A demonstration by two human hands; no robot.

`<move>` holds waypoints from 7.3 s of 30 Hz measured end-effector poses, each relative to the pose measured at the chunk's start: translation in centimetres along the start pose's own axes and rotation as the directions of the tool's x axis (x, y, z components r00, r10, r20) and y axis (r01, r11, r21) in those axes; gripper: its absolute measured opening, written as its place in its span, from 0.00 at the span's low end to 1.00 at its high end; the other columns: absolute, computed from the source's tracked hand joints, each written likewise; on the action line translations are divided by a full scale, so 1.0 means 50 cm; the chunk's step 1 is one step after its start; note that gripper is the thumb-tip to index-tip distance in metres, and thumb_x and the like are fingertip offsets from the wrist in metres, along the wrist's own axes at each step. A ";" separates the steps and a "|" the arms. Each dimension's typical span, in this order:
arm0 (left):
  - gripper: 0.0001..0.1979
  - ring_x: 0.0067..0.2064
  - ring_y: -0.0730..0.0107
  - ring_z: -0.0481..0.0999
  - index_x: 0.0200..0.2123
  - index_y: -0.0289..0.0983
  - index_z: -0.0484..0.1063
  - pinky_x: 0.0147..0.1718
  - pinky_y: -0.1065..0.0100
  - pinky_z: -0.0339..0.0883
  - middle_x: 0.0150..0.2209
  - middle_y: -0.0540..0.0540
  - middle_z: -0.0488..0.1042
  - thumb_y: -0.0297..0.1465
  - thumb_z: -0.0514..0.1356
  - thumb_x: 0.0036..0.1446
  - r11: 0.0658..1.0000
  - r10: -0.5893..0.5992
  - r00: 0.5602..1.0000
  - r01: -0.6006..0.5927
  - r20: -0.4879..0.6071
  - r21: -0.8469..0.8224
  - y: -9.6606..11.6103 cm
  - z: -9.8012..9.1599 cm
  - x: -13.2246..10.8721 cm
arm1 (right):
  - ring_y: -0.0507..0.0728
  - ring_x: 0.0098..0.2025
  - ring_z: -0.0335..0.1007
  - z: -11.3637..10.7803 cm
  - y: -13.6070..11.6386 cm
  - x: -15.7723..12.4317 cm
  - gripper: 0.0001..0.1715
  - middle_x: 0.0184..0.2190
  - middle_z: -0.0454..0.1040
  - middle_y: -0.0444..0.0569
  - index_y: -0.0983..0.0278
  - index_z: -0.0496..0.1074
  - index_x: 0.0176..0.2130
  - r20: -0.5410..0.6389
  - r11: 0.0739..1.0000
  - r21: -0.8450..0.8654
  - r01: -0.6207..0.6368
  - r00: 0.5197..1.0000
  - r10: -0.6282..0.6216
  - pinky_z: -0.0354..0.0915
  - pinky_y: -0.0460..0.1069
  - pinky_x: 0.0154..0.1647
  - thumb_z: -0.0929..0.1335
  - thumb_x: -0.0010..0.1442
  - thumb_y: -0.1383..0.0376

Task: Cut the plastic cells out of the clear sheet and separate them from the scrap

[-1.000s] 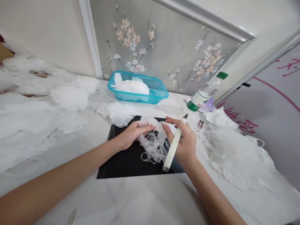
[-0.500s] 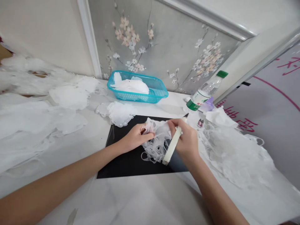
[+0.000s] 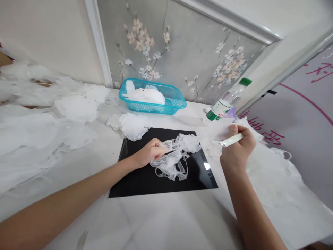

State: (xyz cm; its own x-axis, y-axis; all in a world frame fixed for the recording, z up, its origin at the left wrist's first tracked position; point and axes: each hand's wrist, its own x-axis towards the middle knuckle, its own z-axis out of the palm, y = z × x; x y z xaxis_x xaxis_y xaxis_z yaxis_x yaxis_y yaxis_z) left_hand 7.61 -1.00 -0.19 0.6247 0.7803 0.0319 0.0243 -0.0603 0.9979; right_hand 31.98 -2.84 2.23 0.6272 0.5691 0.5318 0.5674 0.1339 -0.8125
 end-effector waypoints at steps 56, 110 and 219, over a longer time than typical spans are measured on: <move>0.09 0.34 0.70 0.68 0.31 0.38 0.64 0.38 0.69 0.58 0.29 0.50 0.69 0.32 0.50 0.63 0.777 0.441 0.884 -0.289 -0.155 0.559 0.014 0.025 -0.017 | 0.49 0.15 0.57 0.042 -0.106 -0.121 0.19 0.18 0.65 0.40 0.62 0.66 0.30 0.634 0.790 0.361 -0.496 0.751 0.182 0.57 0.47 0.17 0.66 0.56 0.48; 0.21 0.45 0.63 0.74 0.46 0.35 0.72 0.41 0.68 0.65 0.47 0.43 0.74 0.38 0.64 0.48 0.983 -0.079 0.973 0.040 -0.217 -0.179 0.000 0.023 0.003 | 0.50 0.23 0.71 0.009 -0.112 -0.075 0.08 0.23 0.75 0.44 0.63 0.73 0.37 0.543 0.967 0.217 0.133 0.807 -0.232 0.67 0.45 0.24 0.69 0.57 0.61; 0.18 0.38 0.69 0.74 0.46 0.37 0.69 0.36 0.69 0.68 0.40 0.46 0.75 0.37 0.61 0.52 0.978 -0.125 0.990 0.133 0.062 -0.158 0.079 0.028 -0.008 | 0.46 0.21 0.51 0.042 -0.088 -0.124 0.20 0.18 0.59 0.40 0.66 0.65 0.21 0.503 0.927 0.321 -0.195 0.865 0.008 0.52 0.43 0.21 0.70 0.54 0.56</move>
State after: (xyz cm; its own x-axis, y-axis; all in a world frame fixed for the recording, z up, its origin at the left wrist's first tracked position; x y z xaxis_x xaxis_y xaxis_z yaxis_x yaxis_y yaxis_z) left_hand 8.54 -2.45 3.63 0.6641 0.7414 -0.0964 -0.0160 0.1431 0.9896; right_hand 24.47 -5.25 2.00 0.2784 0.9007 0.3335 0.2322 0.2739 -0.9333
